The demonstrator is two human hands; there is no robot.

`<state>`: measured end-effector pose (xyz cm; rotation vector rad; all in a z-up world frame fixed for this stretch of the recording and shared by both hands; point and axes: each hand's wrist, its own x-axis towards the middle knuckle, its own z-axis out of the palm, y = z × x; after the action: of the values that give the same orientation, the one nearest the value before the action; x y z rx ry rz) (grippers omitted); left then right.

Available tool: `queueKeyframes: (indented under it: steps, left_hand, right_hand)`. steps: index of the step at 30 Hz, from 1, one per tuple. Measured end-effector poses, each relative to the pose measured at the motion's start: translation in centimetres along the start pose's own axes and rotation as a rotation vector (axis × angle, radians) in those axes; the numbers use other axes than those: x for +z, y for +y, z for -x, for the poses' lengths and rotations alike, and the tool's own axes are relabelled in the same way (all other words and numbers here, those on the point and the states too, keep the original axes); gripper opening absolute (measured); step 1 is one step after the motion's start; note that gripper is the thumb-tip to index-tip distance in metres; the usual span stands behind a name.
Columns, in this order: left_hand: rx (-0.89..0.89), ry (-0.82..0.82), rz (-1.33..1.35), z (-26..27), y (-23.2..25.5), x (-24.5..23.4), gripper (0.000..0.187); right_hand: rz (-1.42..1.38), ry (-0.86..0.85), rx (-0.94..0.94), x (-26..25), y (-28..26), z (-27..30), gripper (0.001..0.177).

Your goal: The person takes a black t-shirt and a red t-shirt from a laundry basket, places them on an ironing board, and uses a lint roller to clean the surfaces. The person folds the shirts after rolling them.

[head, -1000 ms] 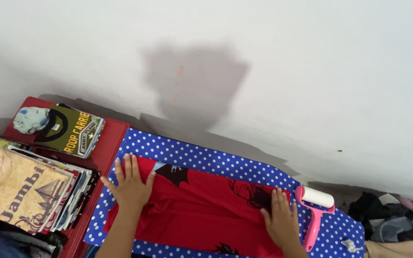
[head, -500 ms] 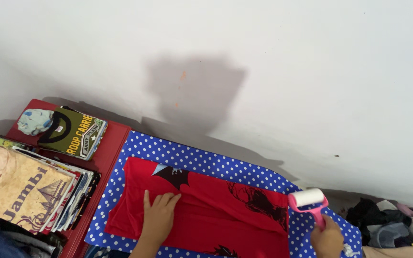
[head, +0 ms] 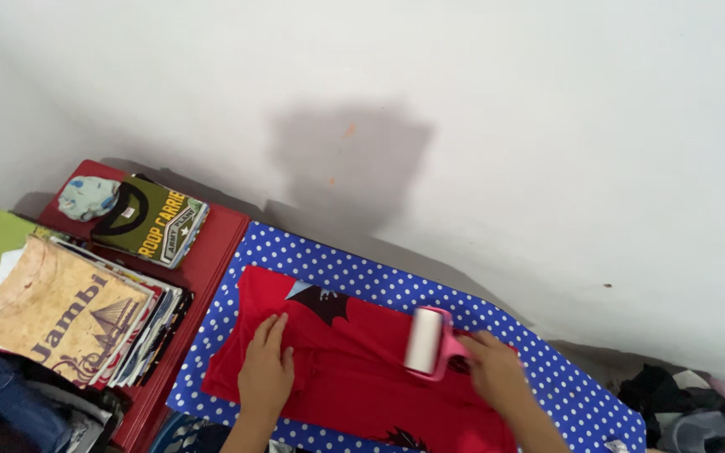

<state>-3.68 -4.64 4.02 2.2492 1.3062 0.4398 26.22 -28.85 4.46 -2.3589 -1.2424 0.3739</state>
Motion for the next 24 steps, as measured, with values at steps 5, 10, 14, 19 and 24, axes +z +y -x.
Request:
queueKeyframes:
  steps: [5,10,14,19,24]
  left_hand:
    - [-0.083,-0.092,-0.178,-0.3,-0.9,-0.9,0.111]
    - [-0.218,-0.141,-0.106,-0.2,-1.4,-1.3,0.132]
    - [-0.197,-0.073,-0.063,-0.5,-1.5,-1.7,0.139]
    - [-0.254,-0.233,-0.202,-0.3,-1.2,-1.0,0.124]
    - [0.273,-0.204,-0.422,0.2,1.2,2.1,0.101]
  right_hand:
    - [0.034,-0.059,-0.194,5.0,-9.9,-5.5,0.030]
    - [0.050,-0.126,-0.316,9.9,-18.7,-9.3,0.040]
    - [0.051,-0.121,-0.344,11.8,-21.8,-10.2,0.049]
    - [0.167,-0.128,-0.266,9.6,-17.6,-8.7,0.045]
    - [0.145,0.053,-0.185,3.4,-7.0,-3.4,0.029]
